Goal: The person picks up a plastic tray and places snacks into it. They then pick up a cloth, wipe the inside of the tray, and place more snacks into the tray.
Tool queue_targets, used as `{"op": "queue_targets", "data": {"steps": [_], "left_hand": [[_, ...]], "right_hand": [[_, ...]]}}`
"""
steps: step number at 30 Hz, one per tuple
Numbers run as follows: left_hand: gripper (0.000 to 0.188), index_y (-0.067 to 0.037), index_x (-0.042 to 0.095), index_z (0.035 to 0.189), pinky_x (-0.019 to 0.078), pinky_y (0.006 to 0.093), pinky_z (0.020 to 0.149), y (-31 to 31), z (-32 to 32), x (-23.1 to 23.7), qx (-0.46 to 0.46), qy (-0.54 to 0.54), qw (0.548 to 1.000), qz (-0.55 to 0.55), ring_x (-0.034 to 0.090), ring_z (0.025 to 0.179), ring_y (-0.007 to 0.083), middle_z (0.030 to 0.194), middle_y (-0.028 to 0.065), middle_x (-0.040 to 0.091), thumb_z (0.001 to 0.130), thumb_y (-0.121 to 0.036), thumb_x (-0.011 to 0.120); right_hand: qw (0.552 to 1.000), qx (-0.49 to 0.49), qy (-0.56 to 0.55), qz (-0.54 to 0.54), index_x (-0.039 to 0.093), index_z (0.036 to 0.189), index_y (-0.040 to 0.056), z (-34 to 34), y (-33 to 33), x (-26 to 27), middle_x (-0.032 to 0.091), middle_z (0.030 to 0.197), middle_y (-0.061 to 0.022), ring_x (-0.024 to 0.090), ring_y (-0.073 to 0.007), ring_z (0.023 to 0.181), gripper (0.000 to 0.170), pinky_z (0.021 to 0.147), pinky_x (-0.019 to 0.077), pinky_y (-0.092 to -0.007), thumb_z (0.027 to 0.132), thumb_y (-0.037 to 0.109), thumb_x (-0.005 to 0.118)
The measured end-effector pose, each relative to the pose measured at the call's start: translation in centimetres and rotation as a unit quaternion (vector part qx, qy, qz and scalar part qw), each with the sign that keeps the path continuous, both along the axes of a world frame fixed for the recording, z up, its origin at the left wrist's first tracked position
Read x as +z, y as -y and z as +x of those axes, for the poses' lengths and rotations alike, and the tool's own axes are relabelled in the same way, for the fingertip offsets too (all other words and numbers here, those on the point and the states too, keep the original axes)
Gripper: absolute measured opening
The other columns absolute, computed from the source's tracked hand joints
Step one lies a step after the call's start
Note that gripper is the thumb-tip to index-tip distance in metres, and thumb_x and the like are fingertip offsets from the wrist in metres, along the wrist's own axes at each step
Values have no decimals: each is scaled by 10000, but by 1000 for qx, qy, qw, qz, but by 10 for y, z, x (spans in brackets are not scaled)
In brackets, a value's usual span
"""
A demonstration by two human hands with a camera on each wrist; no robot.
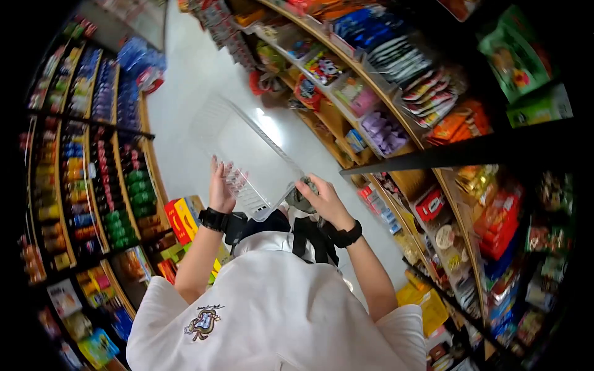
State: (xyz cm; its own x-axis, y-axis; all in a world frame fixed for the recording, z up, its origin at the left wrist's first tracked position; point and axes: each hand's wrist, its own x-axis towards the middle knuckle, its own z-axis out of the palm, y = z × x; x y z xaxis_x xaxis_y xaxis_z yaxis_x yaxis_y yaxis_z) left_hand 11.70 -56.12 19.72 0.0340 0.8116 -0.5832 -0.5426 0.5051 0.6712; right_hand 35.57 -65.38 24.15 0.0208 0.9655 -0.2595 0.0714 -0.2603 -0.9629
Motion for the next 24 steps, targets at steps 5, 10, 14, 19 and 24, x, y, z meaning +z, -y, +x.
{"op": "queue_targets", "data": {"steps": [5, 10, 14, 19, 24], "left_hand": [[693, -309, 50, 1406, 406, 419, 928, 53, -21, -2, 70, -9, 997, 26, 463, 1070, 308, 1234, 180, 378, 879, -203, 488], [773, -324, -45, 1396, 390, 416, 951, 83, -24, 3, 32, 52, 998, 8, 469, 1089, 354, 1257, 243, 357, 868, -258, 516], [837, -268, -97, 1396, 425, 451, 893, 86, -16, -11, -22, -2, 999, 24, 496, 1042, 347, 1274, 252, 313, 858, -329, 542], [783, -231, -4, 1402, 475, 362, 740, 86, -8, -34, -131, -51, 990, 18, 554, 815, 215, 1074, 148, 422, 859, -378, 541], [787, -194, 61, 1387, 472, 378, 771, 102, -3, -35, -62, -59, 996, -38, 542, 895, 261, 1146, 168, 384, 829, -455, 552]], "right_hand": [[995, 59, 67, 50, 555, 825, -42, 2, -5, -5, 533, 638, -76, 458, -84, 617, 379, 576, 417, -269, 853, 336, 567], [991, 17, -130, -18, 556, 803, -44, -10, 29, -40, 548, 687, 23, 432, -48, 685, 385, 651, 389, -218, 906, 323, 501], [988, -140, -55, -32, 559, 775, 15, -2, 63, -25, 517, 726, 27, 459, -49, 719, 241, 669, 360, -192, 866, 236, 523], [935, -314, -155, -49, 547, 945, 43, 31, 121, -35, 524, 877, -16, 484, -104, 838, 171, 802, 350, -215, 838, 165, 494], [858, -423, -284, -62, 543, 1060, 33, 103, 170, -66, 581, 1029, -78, 572, -180, 925, 262, 768, 475, -325, 876, 203, 466]]}}
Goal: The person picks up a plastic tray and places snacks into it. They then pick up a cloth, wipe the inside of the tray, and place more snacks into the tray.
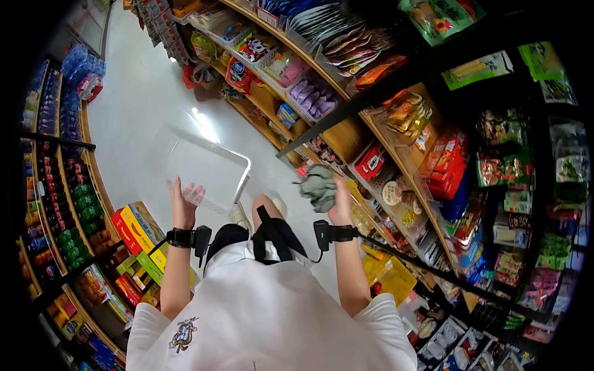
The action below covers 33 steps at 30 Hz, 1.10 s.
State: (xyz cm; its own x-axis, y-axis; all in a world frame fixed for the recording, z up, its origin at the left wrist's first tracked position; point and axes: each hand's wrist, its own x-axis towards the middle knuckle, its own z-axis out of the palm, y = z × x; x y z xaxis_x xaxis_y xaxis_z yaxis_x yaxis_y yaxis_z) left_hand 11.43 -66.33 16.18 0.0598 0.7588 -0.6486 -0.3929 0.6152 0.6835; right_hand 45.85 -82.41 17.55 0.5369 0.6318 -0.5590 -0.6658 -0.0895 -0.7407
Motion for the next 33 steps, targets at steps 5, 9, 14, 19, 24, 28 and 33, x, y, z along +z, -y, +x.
{"op": "queue_targets", "data": {"steps": [5, 9, 14, 19, 24, 28, 33], "left_hand": [[818, -188, 97, 1369, 437, 430, 873, 25, -26, -37, 98, 9, 994, -54, 486, 1029, 324, 1221, 214, 320, 789, -484, 593], [789, -178, 119, 1359, 431, 428, 883, 54, -12, -13, 157, -50, 986, -17, 464, 1044, 315, 1218, 202, 314, 794, -432, 607], [653, -113, 248, 1282, 449, 437, 877, 77, 40, 17, 135, -63, 989, 17, 510, 997, 293, 1188, 174, 396, 815, -424, 581], [618, -151, 174, 1392, 482, 410, 815, 31, 66, 82, -4, 9, 989, 149, 564, 882, 241, 1071, 142, 515, 891, -405, 431], [634, -178, 114, 1418, 477, 384, 829, -31, 73, 132, -116, -26, 957, 263, 566, 879, 221, 1146, 169, 500, 901, -438, 375], [621, -152, 148, 1409, 451, 398, 878, -43, 76, 121, -115, 22, 956, 269, 556, 921, 241, 1171, 180, 491, 904, -431, 377], [644, -117, 170, 1392, 432, 424, 906, -33, 67, 81, -55, 21, 982, 177, 541, 990, 310, 1184, 205, 468, 896, -444, 417]], "right_hand": [[999, -43, 10, 24, 507, 1094, 26, 86, -26, -18, 576, 1072, -108, 577, -220, 943, 273, 809, 473, -350, 878, 184, 456], [997, 69, 28, -1, 534, 1034, 11, 98, -56, -10, 574, 1020, -98, 554, -210, 962, 273, 845, 446, -341, 784, 64, 441], [888, 397, 234, -2, 590, 848, -6, 46, -63, 14, 587, 866, -47, 528, -149, 849, 189, 765, 396, -256, 798, 131, 470], [802, 522, 256, 135, 508, 777, -14, -5, -74, 75, 505, 755, -29, 462, -105, 773, 380, 734, 376, -229, 934, 319, 412], [777, 521, 333, 118, 480, 718, -14, -14, -85, 121, 400, 632, 5, 373, -91, 641, 439, 604, 353, -246, 931, 366, 416], [804, 409, 431, 37, 578, 754, -29, 12, -43, 84, 515, 603, 3, 406, -77, 575, 322, 536, 361, -260, 842, 280, 593], [903, 170, 369, -141, 585, 864, 2, 85, 71, 45, 599, 761, -32, 554, -100, 704, 217, 645, 428, -230, 764, 183, 653]]}}
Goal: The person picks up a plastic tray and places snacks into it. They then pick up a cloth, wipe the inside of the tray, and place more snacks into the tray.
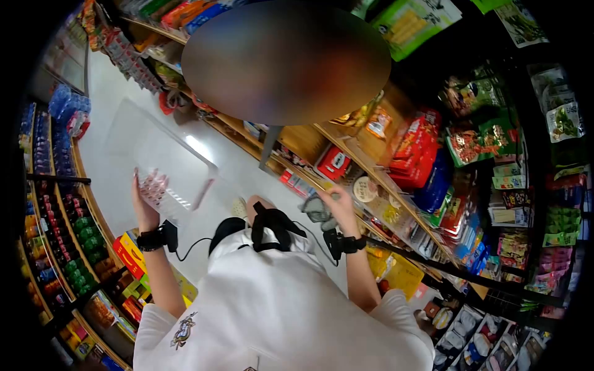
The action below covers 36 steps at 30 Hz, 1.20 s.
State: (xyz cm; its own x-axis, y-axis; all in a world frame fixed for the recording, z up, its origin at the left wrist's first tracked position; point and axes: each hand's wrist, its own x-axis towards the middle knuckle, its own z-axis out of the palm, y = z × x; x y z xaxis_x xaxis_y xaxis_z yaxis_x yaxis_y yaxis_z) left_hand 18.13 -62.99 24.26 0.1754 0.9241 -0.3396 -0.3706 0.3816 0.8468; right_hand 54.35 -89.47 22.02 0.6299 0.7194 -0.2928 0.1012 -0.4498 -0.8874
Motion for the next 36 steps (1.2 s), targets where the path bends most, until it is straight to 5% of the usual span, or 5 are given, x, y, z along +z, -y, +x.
{"op": "queue_targets", "data": {"steps": [5, 9, 18, 21, 36], "left_hand": [[676, -88, 192, 1365, 411, 426, 930, 30, -16, -23, 84, -8, 994, -70, 501, 1046, 340, 1204, 233, 439, 873, -461, 466], [683, -42, 189, 1356, 399, 424, 945, 65, -10, -16, 94, -37, 992, -75, 487, 1064, 349, 1237, 231, 413, 880, -451, 459], [695, -58, 240, 1331, 417, 406, 906, 96, -12, -32, 82, -16, 990, -113, 522, 978, 315, 1119, 176, 470, 845, -469, 520], [677, -72, 234, 1340, 421, 409, 897, 88, -23, -31, 73, -24, 990, -121, 527, 967, 304, 1113, 172, 471, 853, -451, 514], [430, -50, 385, 1197, 484, 319, 770, 137, -46, -6, 139, -185, 971, -58, 577, 814, 189, 1050, 107, 525, 883, -320, 499]], "right_hand": [[935, -109, 327, -90, 539, 949, -22, 89, 79, -53, 606, 835, -118, 575, -227, 757, 383, 708, 444, -282, 681, 173, 730], [958, -160, 165, -169, 551, 943, -77, 118, 94, -49, 617, 838, -176, 596, -277, 790, 450, 723, 451, -338, 664, 222, 739], [947, -61, 276, -153, 583, 1002, -20, 92, 32, -84, 607, 931, -258, 572, -386, 922, 442, 790, 455, -387, 691, 284, 665], [873, -7, 319, -369, 574, 1056, -14, 118, -5, -83, 568, 1038, -267, 551, -371, 983, 520, 835, 452, -405, 705, 370, 580], [677, 354, 465, -447, 486, 1201, 26, 268, -52, -214, 484, 1218, -226, 464, -371, 1122, 523, 944, 373, -406, 839, 398, 429]]}}
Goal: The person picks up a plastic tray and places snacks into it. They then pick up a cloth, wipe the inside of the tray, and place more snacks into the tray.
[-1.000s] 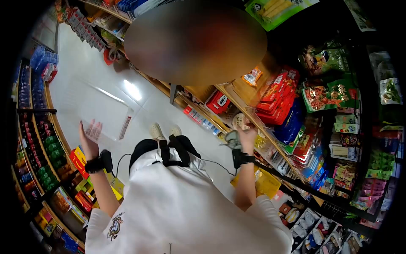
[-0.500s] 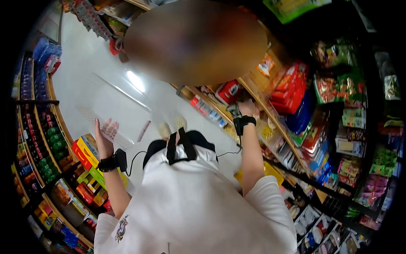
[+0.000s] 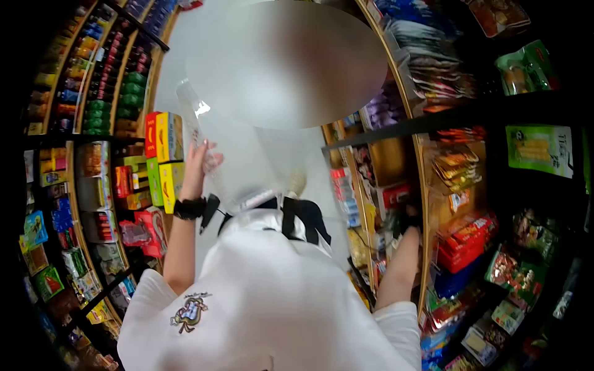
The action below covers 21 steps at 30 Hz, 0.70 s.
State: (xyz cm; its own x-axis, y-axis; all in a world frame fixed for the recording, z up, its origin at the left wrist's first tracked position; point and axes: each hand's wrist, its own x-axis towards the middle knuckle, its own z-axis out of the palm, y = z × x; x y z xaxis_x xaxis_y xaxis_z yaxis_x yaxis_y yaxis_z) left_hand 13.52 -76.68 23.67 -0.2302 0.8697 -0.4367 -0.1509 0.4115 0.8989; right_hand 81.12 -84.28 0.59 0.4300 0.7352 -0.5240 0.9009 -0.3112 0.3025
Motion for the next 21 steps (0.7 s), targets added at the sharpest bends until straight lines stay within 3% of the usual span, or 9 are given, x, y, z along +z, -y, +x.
{"op": "queue_targets", "data": {"steps": [9, 12, 15, 16, 19, 20, 21], "left_hand": [[442, -76, 356, 1232, 495, 332, 763, -3, 12, -1, -18, 28, 999, 15, 575, 831, 204, 1037, 120, 505, 884, -303, 507], [430, -68, 360, 1215, 494, 339, 784, -14, 19, -13, -36, 32, 998, 32, 573, 861, 203, 1079, 123, 481, 885, -297, 512], [528, -89, 293, 1293, 489, 332, 786, -31, 23, -22, -53, 72, 996, 29, 558, 883, 209, 1092, 117, 453, 879, -315, 531], [512, -81, 288, 1281, 487, 345, 800, -34, 24, -23, -54, 96, 994, 17, 561, 906, 235, 1100, 129, 446, 886, -312, 518], [526, -70, 242, 1295, 481, 362, 823, -49, 22, -23, -66, 146, 987, 7, 559, 949, 275, 1122, 150, 428, 900, -309, 495], [541, -68, 222, 1308, 479, 363, 828, -48, 20, -24, -65, 159, 985, 2, 556, 958, 282, 1129, 155, 422, 904, -309, 490], [552, -68, 208, 1318, 478, 364, 831, -46, 19, -26, -73, 136, 988, 21, 556, 962, 281, 1130, 154, 421, 907, -310, 486]], "right_hand": [[998, -9, 40, 41, 476, 1210, 26, 13, 37, -17, 477, 1233, -217, 454, -380, 1128, 504, 950, 361, -415, 869, 385, 385], [990, -96, 45, 97, 484, 1198, 16, 6, 60, 6, 477, 1233, -220, 450, -386, 1131, 513, 950, 359, -417, 877, 399, 371], [946, -269, 38, 177, 516, 1157, -14, -46, 82, 70, 479, 1221, -234, 442, -398, 1136, 563, 943, 362, -417, 881, 450, 356], [929, -236, -58, 280, 563, 1024, -59, -85, 92, 96, 533, 1103, -274, 496, -444, 1008, 491, 859, 403, -442, 871, 372, 386], [883, -382, -158, 221, 544, 994, -100, -165, 87, 152, 535, 1004, -326, 498, -445, 951, 452, 837, 395, -454, 876, 304, 378], [911, -296, -144, 247, 543, 967, -100, -213, 74, 191, 554, 941, -308, 509, -440, 927, 407, 813, 396, -455, 872, 261, 381], [897, -242, -166, 330, 540, 979, -83, -228, 77, 177, 573, 944, -277, 528, -412, 930, 377, 808, 405, -436, 875, 245, 387]]}}
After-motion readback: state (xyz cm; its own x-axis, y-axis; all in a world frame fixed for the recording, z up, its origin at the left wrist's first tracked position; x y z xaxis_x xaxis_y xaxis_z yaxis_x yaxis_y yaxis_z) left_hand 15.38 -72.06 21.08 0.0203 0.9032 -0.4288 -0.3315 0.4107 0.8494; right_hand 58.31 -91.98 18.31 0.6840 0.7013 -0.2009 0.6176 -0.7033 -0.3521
